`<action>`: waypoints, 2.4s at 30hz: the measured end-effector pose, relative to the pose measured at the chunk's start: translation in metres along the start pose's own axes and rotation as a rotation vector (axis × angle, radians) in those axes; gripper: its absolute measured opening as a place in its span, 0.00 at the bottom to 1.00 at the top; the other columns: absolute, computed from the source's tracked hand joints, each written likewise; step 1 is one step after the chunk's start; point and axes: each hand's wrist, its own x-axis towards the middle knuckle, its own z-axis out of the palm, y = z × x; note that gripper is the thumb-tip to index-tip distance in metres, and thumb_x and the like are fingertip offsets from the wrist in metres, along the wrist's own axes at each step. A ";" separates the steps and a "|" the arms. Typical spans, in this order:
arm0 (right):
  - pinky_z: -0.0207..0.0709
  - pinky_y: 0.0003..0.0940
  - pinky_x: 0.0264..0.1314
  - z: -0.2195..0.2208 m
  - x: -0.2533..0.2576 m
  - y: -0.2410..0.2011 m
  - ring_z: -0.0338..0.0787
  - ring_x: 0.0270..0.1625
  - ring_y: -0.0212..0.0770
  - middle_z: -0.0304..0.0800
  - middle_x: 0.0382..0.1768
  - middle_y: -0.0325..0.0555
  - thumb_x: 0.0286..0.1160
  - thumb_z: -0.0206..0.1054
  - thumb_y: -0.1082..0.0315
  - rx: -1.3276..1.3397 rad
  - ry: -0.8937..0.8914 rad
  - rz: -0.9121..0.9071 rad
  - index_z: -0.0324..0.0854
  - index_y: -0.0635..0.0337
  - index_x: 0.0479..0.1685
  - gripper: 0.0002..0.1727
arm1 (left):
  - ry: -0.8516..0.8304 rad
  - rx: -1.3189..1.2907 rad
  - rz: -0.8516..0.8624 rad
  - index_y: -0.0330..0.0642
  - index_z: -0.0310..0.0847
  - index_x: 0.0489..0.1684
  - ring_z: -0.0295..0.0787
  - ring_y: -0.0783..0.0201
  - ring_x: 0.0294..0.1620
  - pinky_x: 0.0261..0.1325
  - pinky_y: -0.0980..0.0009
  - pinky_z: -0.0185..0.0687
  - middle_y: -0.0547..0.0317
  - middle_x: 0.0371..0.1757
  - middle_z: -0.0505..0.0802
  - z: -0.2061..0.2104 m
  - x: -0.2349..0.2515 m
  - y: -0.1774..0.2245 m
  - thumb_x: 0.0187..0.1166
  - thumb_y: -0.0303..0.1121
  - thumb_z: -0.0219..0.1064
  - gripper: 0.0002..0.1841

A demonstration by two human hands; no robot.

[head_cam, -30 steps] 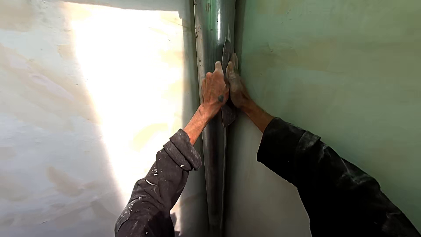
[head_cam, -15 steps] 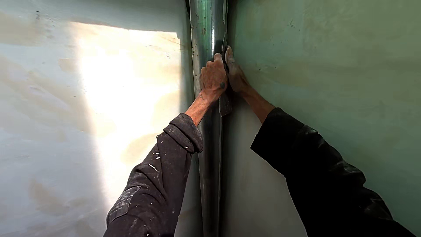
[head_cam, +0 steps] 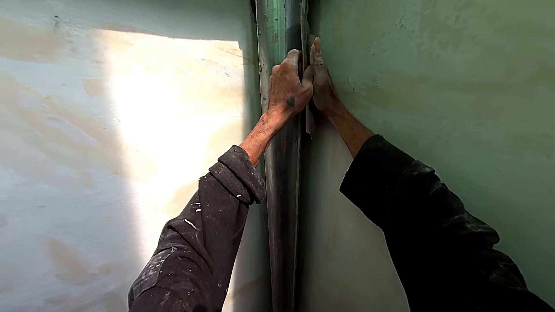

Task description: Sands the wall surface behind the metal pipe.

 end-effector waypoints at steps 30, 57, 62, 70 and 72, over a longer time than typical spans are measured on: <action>0.69 0.29 0.78 0.006 0.028 -0.009 0.78 0.75 0.31 0.78 0.77 0.52 0.67 0.55 0.65 -0.213 0.110 0.085 0.65 0.65 0.86 0.39 | 0.175 -0.207 -0.021 0.37 0.44 0.94 0.63 0.55 0.89 0.86 0.61 0.64 0.41 0.91 0.62 0.060 -0.168 -0.125 0.56 0.54 0.81 0.62; 0.48 0.39 0.94 0.039 -0.194 0.037 0.49 0.95 0.48 0.43 0.94 0.62 0.63 0.59 0.64 -0.227 0.005 0.189 0.42 0.70 0.94 0.51 | 0.160 -0.202 0.006 0.31 0.41 0.94 0.52 0.54 0.94 0.93 0.66 0.46 0.36 0.93 0.55 0.064 -0.170 -0.129 0.93 0.50 0.37 0.37; 0.46 0.35 0.95 0.029 -0.089 0.026 0.49 0.96 0.44 0.43 0.94 0.60 0.68 0.55 0.67 -0.247 0.068 0.092 0.41 0.69 0.94 0.47 | 0.159 -0.165 -0.037 0.31 0.41 0.94 0.54 0.53 0.93 0.93 0.65 0.46 0.34 0.92 0.58 0.061 -0.166 -0.121 0.92 0.49 0.38 0.37; 0.45 0.35 0.95 0.034 -0.129 0.030 0.48 0.96 0.49 0.44 0.93 0.67 0.67 0.57 0.68 -0.197 0.050 0.067 0.45 0.75 0.91 0.47 | 0.109 -0.182 -0.067 0.34 0.37 0.95 0.48 0.57 0.95 0.94 0.65 0.42 0.41 0.95 0.52 0.058 -0.174 -0.118 0.93 0.49 0.40 0.37; 0.45 0.36 0.96 0.036 -0.110 0.027 0.47 0.96 0.47 0.42 0.94 0.63 0.68 0.56 0.67 -0.187 0.079 0.017 0.44 0.73 0.92 0.46 | 0.118 -0.197 -0.063 0.34 0.38 0.95 0.48 0.58 0.95 0.94 0.66 0.42 0.40 0.95 0.52 0.057 -0.173 -0.118 0.93 0.47 0.41 0.36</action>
